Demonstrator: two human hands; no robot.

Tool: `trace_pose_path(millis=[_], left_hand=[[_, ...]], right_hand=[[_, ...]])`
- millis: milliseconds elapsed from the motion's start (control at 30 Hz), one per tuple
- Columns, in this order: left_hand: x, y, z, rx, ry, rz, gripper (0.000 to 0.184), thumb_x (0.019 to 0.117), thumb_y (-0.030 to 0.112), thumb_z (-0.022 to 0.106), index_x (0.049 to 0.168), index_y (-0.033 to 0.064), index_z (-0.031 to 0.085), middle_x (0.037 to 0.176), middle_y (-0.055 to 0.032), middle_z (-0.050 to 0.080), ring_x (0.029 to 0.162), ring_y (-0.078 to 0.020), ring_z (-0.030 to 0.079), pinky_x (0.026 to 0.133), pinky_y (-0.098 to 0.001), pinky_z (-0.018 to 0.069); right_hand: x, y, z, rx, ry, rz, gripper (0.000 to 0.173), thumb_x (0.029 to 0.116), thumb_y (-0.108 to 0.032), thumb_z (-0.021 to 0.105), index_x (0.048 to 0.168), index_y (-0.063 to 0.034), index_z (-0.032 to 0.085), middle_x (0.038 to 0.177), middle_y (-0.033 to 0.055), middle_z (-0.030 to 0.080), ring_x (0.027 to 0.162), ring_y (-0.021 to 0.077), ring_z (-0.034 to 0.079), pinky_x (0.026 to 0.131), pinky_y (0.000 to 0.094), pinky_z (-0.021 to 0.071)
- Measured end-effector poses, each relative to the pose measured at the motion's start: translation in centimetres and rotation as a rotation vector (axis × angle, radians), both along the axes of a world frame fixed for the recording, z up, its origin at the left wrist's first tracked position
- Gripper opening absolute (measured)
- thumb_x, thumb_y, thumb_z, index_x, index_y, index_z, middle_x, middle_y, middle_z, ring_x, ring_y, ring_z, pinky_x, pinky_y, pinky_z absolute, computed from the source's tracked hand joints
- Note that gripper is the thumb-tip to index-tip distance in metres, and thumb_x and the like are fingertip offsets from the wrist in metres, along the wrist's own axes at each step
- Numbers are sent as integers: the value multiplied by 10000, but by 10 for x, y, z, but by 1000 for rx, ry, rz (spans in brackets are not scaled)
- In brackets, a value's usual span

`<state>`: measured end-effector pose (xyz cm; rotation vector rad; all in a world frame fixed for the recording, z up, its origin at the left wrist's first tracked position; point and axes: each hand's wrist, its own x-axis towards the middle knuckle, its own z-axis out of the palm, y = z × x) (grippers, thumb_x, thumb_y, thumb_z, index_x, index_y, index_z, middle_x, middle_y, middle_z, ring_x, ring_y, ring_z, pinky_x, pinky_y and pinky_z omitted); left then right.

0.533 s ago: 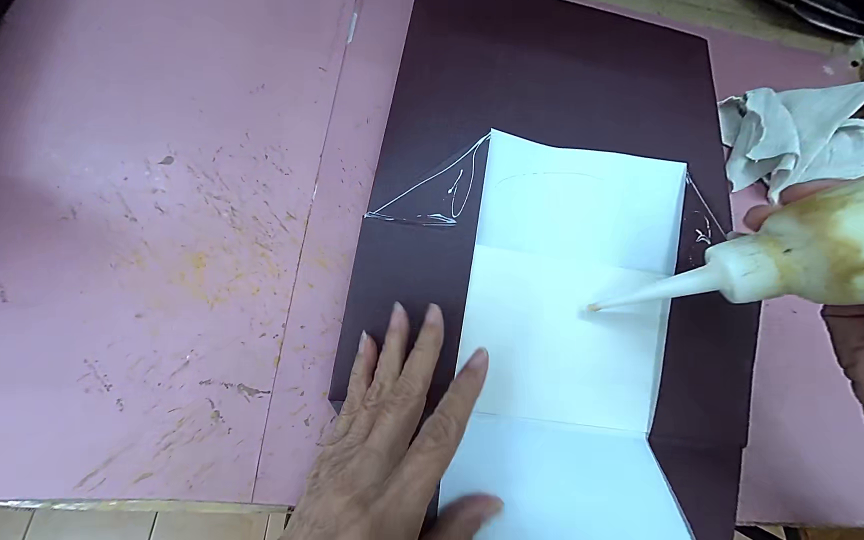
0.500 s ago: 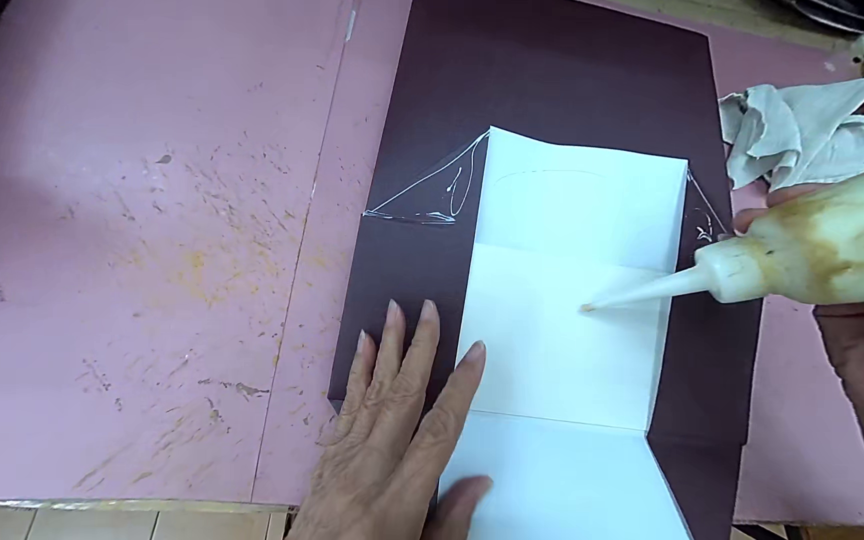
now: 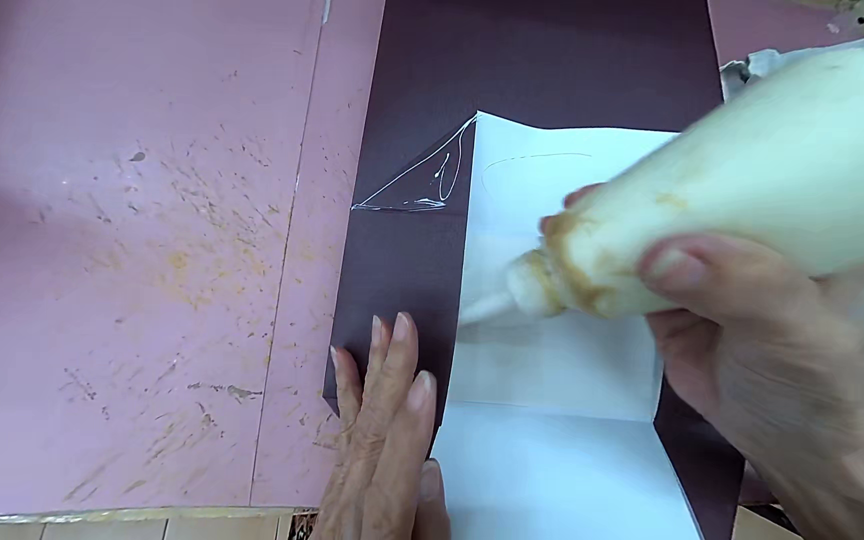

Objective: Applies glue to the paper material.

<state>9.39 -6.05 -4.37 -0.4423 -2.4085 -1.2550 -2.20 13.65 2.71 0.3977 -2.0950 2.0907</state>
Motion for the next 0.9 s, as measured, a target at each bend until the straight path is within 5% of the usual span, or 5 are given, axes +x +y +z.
trace_pose_path(millis=[300, 433, 533, 700, 900], left_hand=[[13, 38, 47, -386, -52, -273, 345, 1063, 149, 473, 1269, -66, 646, 1235, -233, 704, 1210, -333, 664, 1076, -399, 469], [14, 76, 49, -633, -37, -327, 558, 1080, 353, 370, 1280, -96, 635, 1333, -251, 648, 1265, -366, 623, 1065, -492, 431], [13, 88, 40, -632, 16, -278, 526, 1057, 377, 416, 1220, -35, 698, 1322, -197, 672, 1250, -336, 640, 1051, -511, 442], [13, 84, 33, -486, 11, -288, 390, 1052, 193, 445, 1311, -11, 654, 1317, -172, 682, 1284, -322, 615, 1098, -491, 393], [14, 83, 29, -395, 38, -256, 322, 1010, 17, 446, 1220, -65, 676, 1271, -229, 689, 1249, -346, 637, 1099, -472, 395]], right_hand=[[58, 83, 2, 319, 126, -179, 633, 735, -423, 893, 1239, -177, 598, 1173, -48, 714, 1101, 144, 695, 940, 315, 598], [80, 69, 4, 428, 167, -127, 551, 870, -431, 789, 1339, -292, 535, 1287, -153, 668, 1209, 59, 639, 1035, 250, 527], [94, 83, -6, 341, 271, -137, 626, 800, -303, 884, 1318, -149, 569, 1279, 43, 687, 1174, 244, 678, 996, 401, 583], [139, 151, -13, 540, 106, 99, 645, 869, -363, 794, 1433, -152, 560, 1410, 63, 621, 1296, 233, 601, 1083, 409, 523], [134, 53, 4, 744, 414, -52, 389, 970, -159, 697, 1318, -120, 527, 1393, 13, 616, 1369, 133, 536, 1138, 327, 472]])
